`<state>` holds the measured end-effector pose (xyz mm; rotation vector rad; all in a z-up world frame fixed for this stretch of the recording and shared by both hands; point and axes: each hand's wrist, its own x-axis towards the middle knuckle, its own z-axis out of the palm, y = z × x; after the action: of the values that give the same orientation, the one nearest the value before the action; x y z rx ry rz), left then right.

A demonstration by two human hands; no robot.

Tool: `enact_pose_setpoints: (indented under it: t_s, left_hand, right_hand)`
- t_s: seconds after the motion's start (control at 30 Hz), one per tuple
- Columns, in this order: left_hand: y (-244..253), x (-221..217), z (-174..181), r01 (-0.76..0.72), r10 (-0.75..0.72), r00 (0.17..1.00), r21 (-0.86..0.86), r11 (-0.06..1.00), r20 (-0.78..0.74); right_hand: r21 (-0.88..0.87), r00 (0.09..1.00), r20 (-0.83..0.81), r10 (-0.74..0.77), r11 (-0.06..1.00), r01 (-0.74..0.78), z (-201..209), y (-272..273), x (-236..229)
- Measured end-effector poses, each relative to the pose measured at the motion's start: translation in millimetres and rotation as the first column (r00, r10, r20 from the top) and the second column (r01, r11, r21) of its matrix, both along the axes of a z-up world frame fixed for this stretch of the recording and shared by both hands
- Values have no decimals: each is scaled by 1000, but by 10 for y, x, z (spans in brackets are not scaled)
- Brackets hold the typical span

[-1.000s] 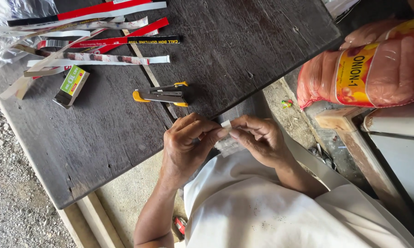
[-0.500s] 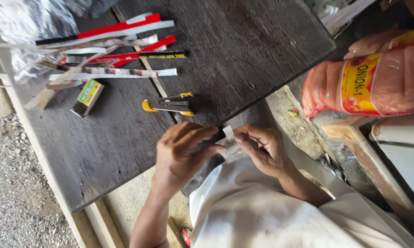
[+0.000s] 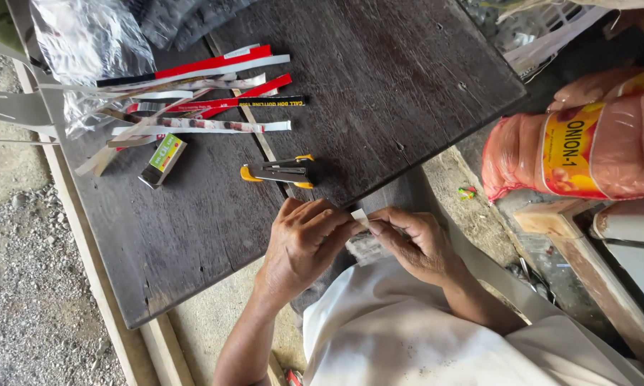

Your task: The person repeatedly places small plastic pouches containing dark seeds onto a wooden table, folds the open edge, and uses a handheld yellow stapler to seal the pouch. The person then places the sealed pouch into a white plastic crate. The process is repeated for multiple pouches.

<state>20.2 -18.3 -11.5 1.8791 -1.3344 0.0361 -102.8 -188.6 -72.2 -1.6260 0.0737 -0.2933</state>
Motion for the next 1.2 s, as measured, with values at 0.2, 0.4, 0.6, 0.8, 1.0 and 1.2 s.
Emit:
enact_pose_setpoints:
  t_s: [0.2,0.4,0.6,0.8,1.0,1.2]
  left_hand:
    - [155,209,265,23,-23,998,-17,1000,53]
    - [490,712,-15,-319,96,852,366,874,514]
    - [448,647,-62,-263,126,897,282,923,424]
    - [321,62,-8,-49,46,999,184,982,22]
    - [254,-42,15,-26,42,995,182,983,-85]
    - [303,-87,31,-37,49,998,213,976,-49]
  right_hand:
    - [-4,998,33,-60,998,60,-290,-46,-35]
    - [-174,993,-13,-118,978,114,-26,-59,-61]
    - [-309,980,129,-153,933,187,-94,-47,-42]
    - [-414,954,235,-186,869,271,-76,-29,-40]
    - [-487,944,302,-132,830,272,-41,-26,-16]
    - [-510,943,311,-116,817,269,-41,-27,6]
